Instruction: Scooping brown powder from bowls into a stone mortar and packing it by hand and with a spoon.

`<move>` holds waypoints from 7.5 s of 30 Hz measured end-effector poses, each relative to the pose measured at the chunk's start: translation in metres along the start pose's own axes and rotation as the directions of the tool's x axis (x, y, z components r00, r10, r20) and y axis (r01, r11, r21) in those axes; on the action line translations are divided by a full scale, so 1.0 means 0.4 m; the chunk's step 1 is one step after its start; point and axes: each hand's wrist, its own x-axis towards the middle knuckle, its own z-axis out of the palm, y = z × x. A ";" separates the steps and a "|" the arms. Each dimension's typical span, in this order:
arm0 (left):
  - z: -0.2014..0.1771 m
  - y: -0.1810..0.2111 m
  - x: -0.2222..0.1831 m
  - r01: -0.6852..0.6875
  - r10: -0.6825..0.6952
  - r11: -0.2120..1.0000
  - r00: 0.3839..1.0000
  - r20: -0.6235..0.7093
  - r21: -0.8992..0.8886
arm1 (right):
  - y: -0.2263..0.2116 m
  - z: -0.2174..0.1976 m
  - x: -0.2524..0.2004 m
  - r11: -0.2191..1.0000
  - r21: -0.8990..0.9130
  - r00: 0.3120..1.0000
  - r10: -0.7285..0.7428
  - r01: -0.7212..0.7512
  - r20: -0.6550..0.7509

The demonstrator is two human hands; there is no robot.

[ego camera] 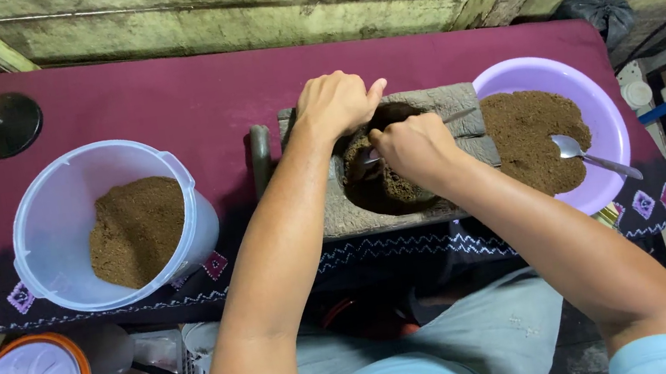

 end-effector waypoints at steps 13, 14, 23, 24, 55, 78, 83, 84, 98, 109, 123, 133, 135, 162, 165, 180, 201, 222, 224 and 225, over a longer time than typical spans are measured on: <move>0.007 0.023 -0.009 0.028 -0.029 0.999 0.999 0.021 0.030 | 0.033 0.099 -0.014 0.966 0.256 0.999 0.031 -0.035 0.020; 0.004 0.024 -0.012 0.031 -0.031 0.999 0.999 0.021 0.027 | 0.033 0.099 -0.015 0.969 0.245 0.999 -0.009 0.019 -0.044; 0.017 0.028 0.002 0.038 -0.038 0.998 0.999 0.011 0.040 | 0.016 0.229 0.039 0.982 0.039 0.863 -0.142 0.183 -0.485; 0.016 0.024 0.002 0.044 -0.044 0.998 0.999 0.000 0.036 | 0.004 0.250 0.063 0.972 0.051 0.826 -0.167 0.229 -0.538; 0.007 0.024 0.006 0.013 -0.013 1.000 1.000 0.009 0.010 | 0.017 0.169 -0.008 0.996 0.094 0.982 0.011 0.007 -0.186; -0.006 0.056 -0.013 0.058 -0.061 0.992 0.998 0.027 0.110 | 0.011 0.194 0.041 0.975 0.204 0.959 -0.034 0.094 -0.281; -0.022 0.056 -0.042 0.048 -0.048 0.998 0.999 -0.008 0.034 | 0.036 0.167 0.001 0.963 0.264 0.989 -0.003 0.042 -0.146; -0.028 0.062 -0.043 0.042 -0.042 0.999 0.999 -0.018 0.012 | 0.046 0.193 0.001 0.973 0.230 0.988 0.014 0.021 -0.153; 0.025 0.017 0.014 0.043 -0.043 0.999 0.998 -0.034 0.006 | 0.024 0.200 0.036 0.945 0.003 0.927 -0.320 0.326 -0.195; 0.019 0.010 0.020 0.015 -0.014 1.000 0.997 -0.082 0.020 | 0.012 0.159 0.047 0.949 0.288 0.990 -0.103 0.126 -0.092; -0.003 0.018 -0.005 0.008 -0.010 1.000 0.998 -0.059 -0.028 | 0.049 0.176 -0.003 0.998 0.045 0.995 -0.030 0.034 -0.099; 0.032 0.011 0.026 0.007 -0.007 1.000 0.997 -0.073 0.006 | 0.036 0.175 -0.008 0.995 -0.041 0.994 -0.092 0.090 -0.052; 0.039 0.004 0.034 -0.018 0.022 0.999 0.996 -0.090 0.043 | 0.037 0.179 -0.007 0.993 0.062 0.994 -0.097 0.099 -0.045; 0.017 0.003 0.005 -0.036 0.035 0.999 0.994 -0.108 -0.002 | 0.093 0.004 -0.067 0.994 0.111 0.984 0.003 -0.023 0.176; 0.016 0.002 0.003 -0.042 0.040 0.999 0.994 -0.102 -0.009 | 0.076 0.019 -0.044 0.996 0.085 0.998 0.033 -0.037 0.046; 0.028 -0.008 0.028 -0.033 0.032 0.999 0.995 -0.090 -0.013 | 0.080 0.029 -0.030 0.994 0.107 0.977 -0.006 -0.017 0.214; 0.028 -0.002 0.012 -0.067 0.065 0.998 0.988 -0.137 -0.008 | -0.014 0.151 -0.018 0.947 -0.004 0.947 -0.321 0.321 0.007; 0.034 -0.006 0.015 -0.072 0.066 0.997 0.987 -0.143 -0.036 | 0.042 0.168 0.006 0.984 0.024 0.983 -0.179 0.178 0.044; 0.020 -0.003 0.020 -0.069 0.064 0.997 0.989 -0.136 -0.032 | 0.062 0.144 0.016 0.991 0.081 0.992 -0.113 0.109 0.053; 0.021 -0.002 0.018 -0.064 0.060 0.997 0.991 -0.118 -0.033 | 0.067 0.135 0.014 0.989 0.144 0.996 -0.049 0.038 0.075</move>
